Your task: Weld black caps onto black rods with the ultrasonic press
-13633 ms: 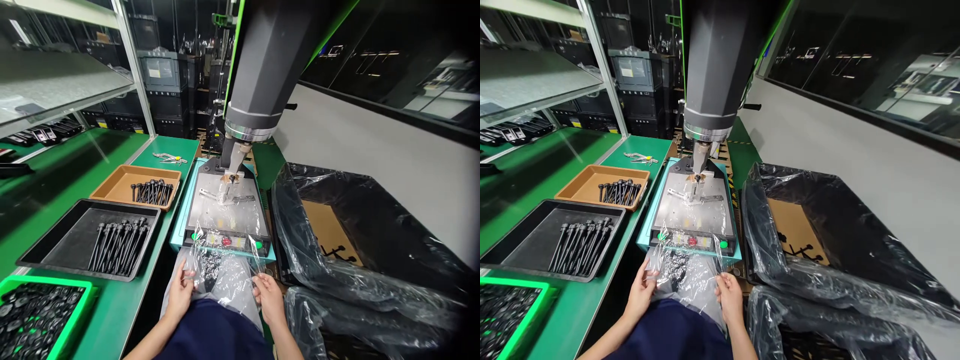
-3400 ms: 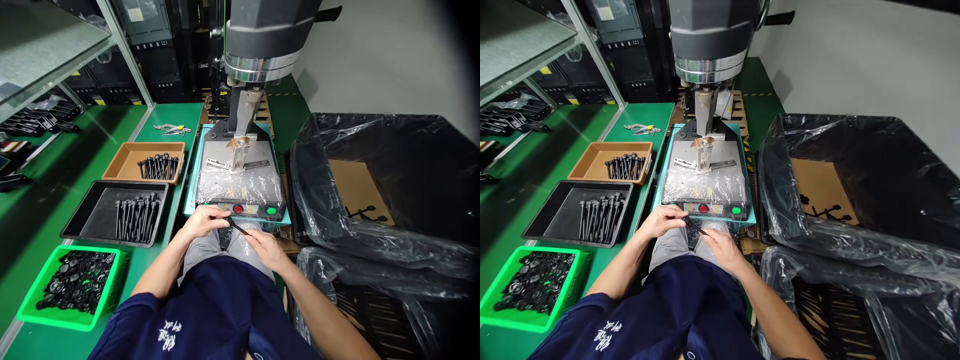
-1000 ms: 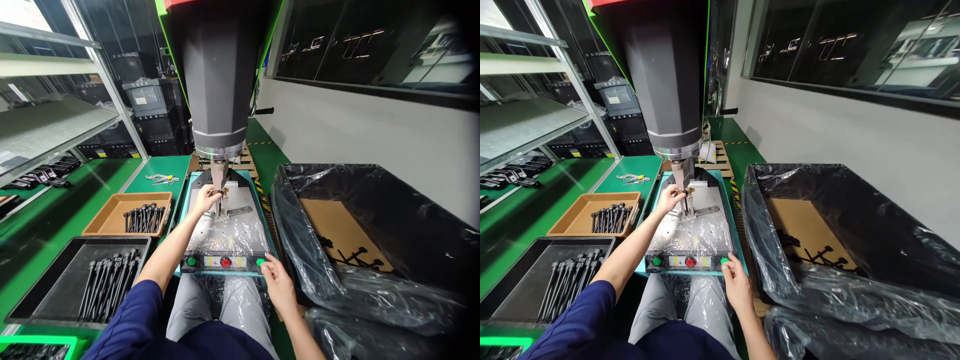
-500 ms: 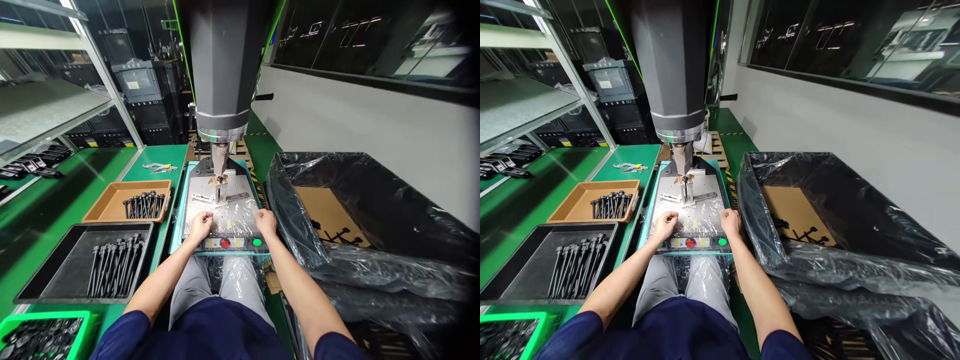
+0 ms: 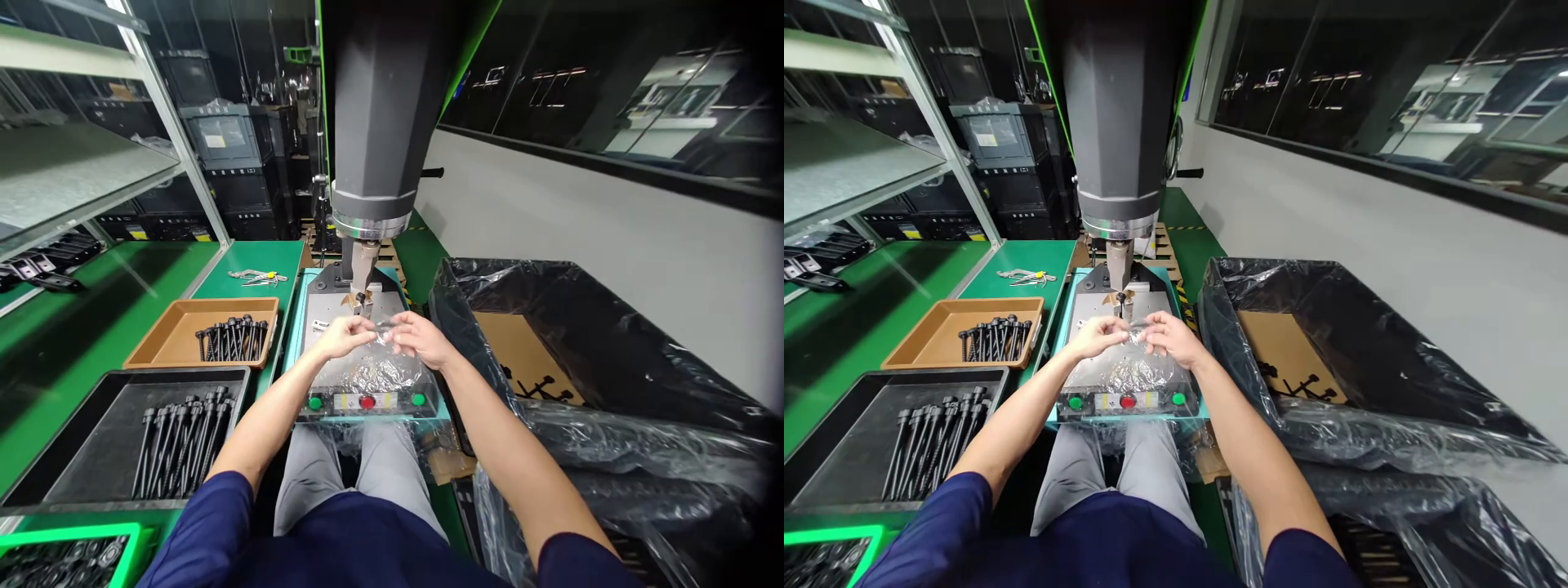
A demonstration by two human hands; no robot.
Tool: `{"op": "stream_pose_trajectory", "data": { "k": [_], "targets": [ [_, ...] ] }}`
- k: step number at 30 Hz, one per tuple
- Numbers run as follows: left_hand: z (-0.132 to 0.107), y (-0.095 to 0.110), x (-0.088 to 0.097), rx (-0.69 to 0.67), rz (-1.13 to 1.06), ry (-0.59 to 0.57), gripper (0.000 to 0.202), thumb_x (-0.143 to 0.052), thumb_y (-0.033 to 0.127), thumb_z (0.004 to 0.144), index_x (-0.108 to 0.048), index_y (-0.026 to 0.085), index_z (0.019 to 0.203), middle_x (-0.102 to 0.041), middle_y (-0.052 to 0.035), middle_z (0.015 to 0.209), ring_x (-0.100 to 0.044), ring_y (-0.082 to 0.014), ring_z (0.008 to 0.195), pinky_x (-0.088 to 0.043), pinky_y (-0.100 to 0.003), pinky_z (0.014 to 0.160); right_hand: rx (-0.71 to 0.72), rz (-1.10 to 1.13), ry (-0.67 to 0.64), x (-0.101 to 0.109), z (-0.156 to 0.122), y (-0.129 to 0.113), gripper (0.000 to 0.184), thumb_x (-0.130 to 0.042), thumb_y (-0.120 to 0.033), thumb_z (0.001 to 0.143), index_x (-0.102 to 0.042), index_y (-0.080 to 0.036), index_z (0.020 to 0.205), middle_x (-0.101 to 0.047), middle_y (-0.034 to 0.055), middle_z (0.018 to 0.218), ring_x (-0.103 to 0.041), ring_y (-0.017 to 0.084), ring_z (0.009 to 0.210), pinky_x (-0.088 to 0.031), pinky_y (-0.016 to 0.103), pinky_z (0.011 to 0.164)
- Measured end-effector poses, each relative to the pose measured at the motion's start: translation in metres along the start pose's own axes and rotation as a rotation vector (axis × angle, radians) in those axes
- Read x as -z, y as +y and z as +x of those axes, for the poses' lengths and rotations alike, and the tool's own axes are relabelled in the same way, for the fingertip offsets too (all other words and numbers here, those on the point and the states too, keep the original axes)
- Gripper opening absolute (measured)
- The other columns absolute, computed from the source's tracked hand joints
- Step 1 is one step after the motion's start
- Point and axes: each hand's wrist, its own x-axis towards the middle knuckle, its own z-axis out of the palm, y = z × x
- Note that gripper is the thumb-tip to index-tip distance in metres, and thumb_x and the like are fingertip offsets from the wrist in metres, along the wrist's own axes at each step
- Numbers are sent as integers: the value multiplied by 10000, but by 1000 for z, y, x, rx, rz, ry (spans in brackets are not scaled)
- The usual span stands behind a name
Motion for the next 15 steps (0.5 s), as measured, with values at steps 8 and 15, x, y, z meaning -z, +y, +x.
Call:
{"op": "stream_pose_trajectory", "data": {
  "k": [8, 15],
  "targets": [
    [25, 1, 48, 332, -30, 312, 383, -644, 500, 816, -603, 154, 658, -593, 4, 539, -368, -59, 372, -286, -210, 405, -224, -16, 6, 14, 50, 12, 451, -808, -522, 681, -518, -183, 745, -498, -47, 562, -465, 89, 464, -328, 192, 431],
    [63, -13, 76, 460, 65, 301, 400, -611, 494, 858, -611, 161, 637, -521, 23, 437, -379, -75, 327, -301, -226, 410, -141, -238, 200, 13, 103, 1, 358, -647, -469, 872, -455, -213, 713, -402, -68, 534, -349, 83, 402, -249, 207, 398]
  ]
}}
